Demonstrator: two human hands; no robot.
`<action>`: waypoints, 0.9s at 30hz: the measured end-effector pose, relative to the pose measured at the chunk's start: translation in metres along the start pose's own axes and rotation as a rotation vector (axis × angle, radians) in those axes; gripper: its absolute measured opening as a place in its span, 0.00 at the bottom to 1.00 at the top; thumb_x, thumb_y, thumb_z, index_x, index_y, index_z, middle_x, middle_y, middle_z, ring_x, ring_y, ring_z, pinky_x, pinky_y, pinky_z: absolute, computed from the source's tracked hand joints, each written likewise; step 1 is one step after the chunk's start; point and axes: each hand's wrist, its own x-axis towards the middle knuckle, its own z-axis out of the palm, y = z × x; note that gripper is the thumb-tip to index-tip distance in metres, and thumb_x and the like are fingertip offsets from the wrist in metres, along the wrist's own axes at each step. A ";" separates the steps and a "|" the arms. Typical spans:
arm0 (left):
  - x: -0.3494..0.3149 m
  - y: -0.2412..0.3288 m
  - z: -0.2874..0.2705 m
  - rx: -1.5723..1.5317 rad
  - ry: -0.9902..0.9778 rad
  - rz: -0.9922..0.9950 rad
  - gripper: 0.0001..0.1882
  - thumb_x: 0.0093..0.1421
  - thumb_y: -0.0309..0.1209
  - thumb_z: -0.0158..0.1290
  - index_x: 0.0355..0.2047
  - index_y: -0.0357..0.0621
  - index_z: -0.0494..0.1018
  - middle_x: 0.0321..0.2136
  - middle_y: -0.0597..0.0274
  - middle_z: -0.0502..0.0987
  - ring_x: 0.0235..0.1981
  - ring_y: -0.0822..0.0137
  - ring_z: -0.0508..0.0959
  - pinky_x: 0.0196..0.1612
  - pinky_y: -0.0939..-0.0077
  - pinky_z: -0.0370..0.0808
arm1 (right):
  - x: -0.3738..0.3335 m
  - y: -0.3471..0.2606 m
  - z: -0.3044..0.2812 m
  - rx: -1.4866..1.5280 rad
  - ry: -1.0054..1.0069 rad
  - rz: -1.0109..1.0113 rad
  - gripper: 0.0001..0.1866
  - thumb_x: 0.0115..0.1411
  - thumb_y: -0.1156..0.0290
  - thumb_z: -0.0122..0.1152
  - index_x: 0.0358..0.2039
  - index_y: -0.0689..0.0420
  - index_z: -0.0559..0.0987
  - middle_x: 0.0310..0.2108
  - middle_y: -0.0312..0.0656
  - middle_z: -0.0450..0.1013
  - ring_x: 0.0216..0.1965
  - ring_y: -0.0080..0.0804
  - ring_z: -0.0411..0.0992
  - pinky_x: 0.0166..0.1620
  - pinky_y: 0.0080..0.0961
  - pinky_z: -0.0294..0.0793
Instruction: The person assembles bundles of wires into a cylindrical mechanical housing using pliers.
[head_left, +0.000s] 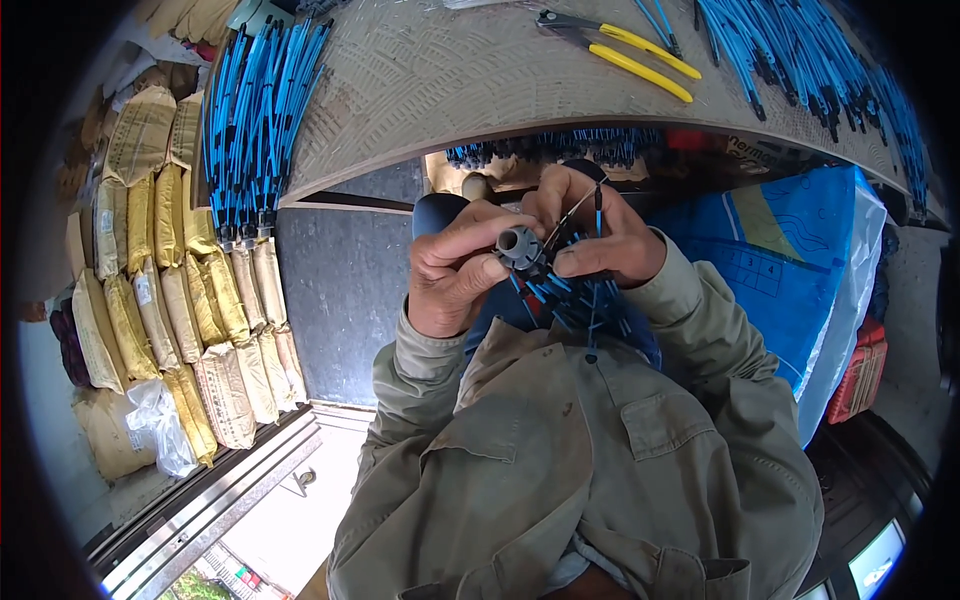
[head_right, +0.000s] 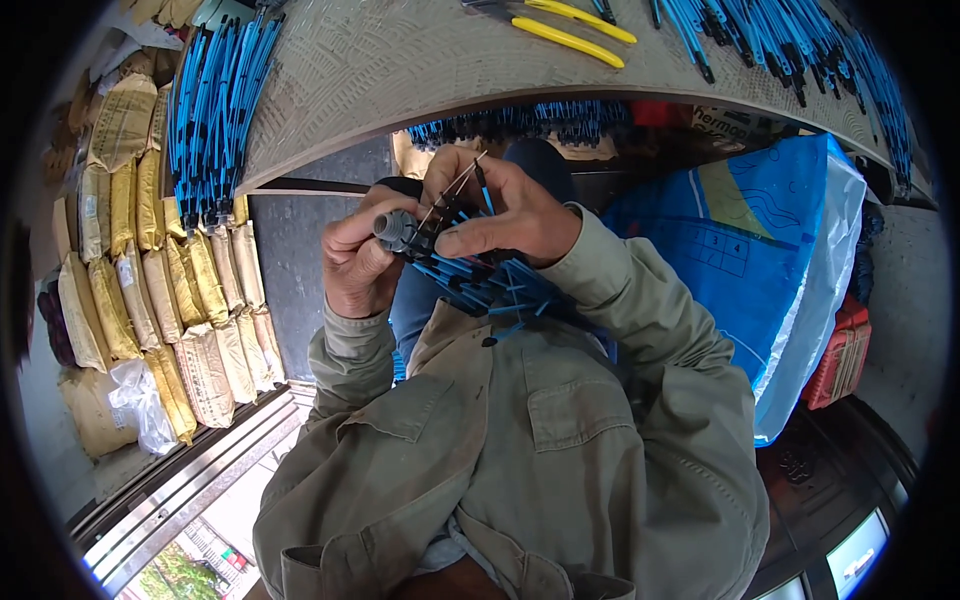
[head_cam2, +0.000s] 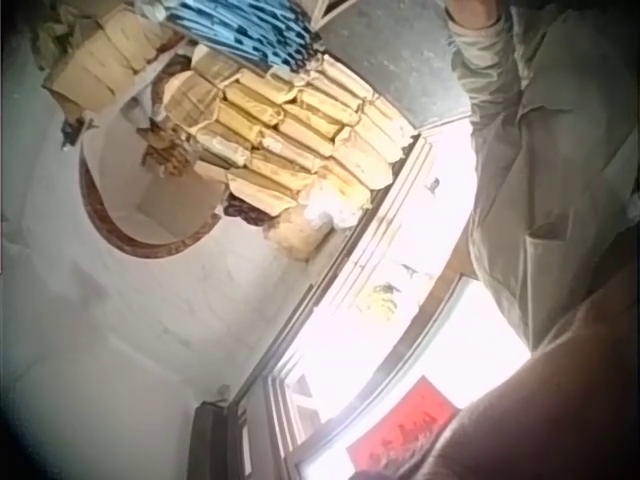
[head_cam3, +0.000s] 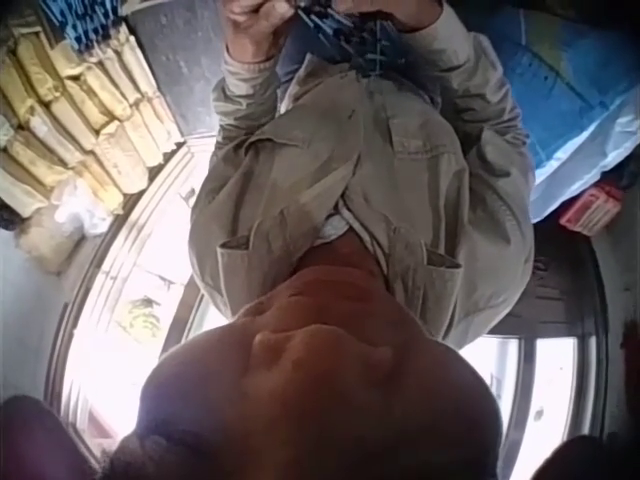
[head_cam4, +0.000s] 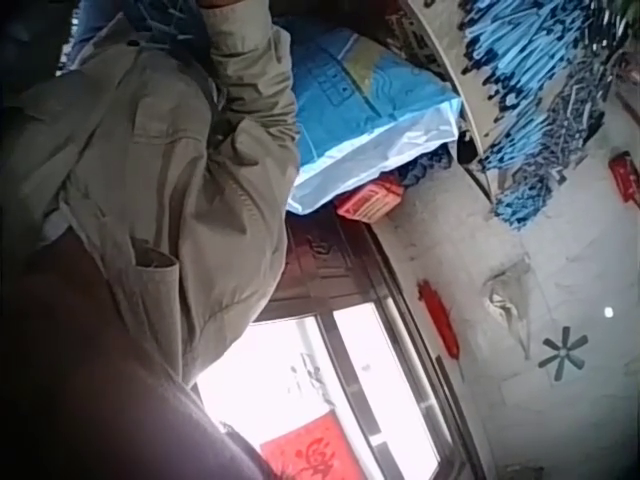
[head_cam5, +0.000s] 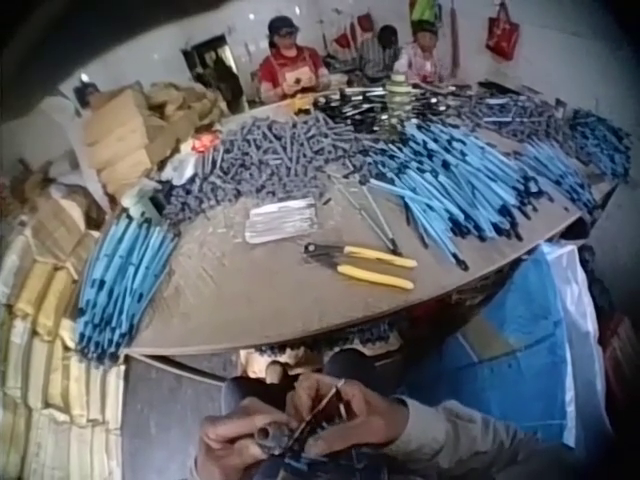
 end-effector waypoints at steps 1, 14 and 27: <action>0.000 0.000 0.000 0.006 -0.002 -0.002 0.18 0.52 0.32 0.56 0.41 0.31 0.72 0.37 0.51 0.73 0.39 0.64 0.72 0.45 0.73 0.68 | -0.001 -0.001 0.000 -0.008 -0.008 0.005 0.20 0.46 0.68 0.67 0.36 0.58 0.68 0.32 0.34 0.66 0.36 0.20 0.63 0.41 0.18 0.62; 0.009 -0.007 -0.002 0.003 0.086 0.014 0.17 0.52 0.29 0.55 0.41 0.30 0.72 0.37 0.52 0.73 0.39 0.66 0.72 0.45 0.73 0.67 | -0.001 -0.009 -0.008 -0.229 0.085 0.162 0.29 0.43 0.52 0.68 0.37 0.58 0.67 0.33 0.35 0.63 0.38 0.24 0.62 0.43 0.20 0.60; 0.012 -0.012 0.005 -0.064 0.160 -0.042 0.16 0.53 0.25 0.54 0.42 0.30 0.71 0.38 0.54 0.74 0.40 0.67 0.72 0.46 0.76 0.67 | -0.038 0.028 0.006 -0.390 0.302 -0.342 0.54 0.33 0.45 0.72 0.54 0.62 0.55 0.46 0.47 0.61 0.50 0.34 0.61 0.53 0.29 0.58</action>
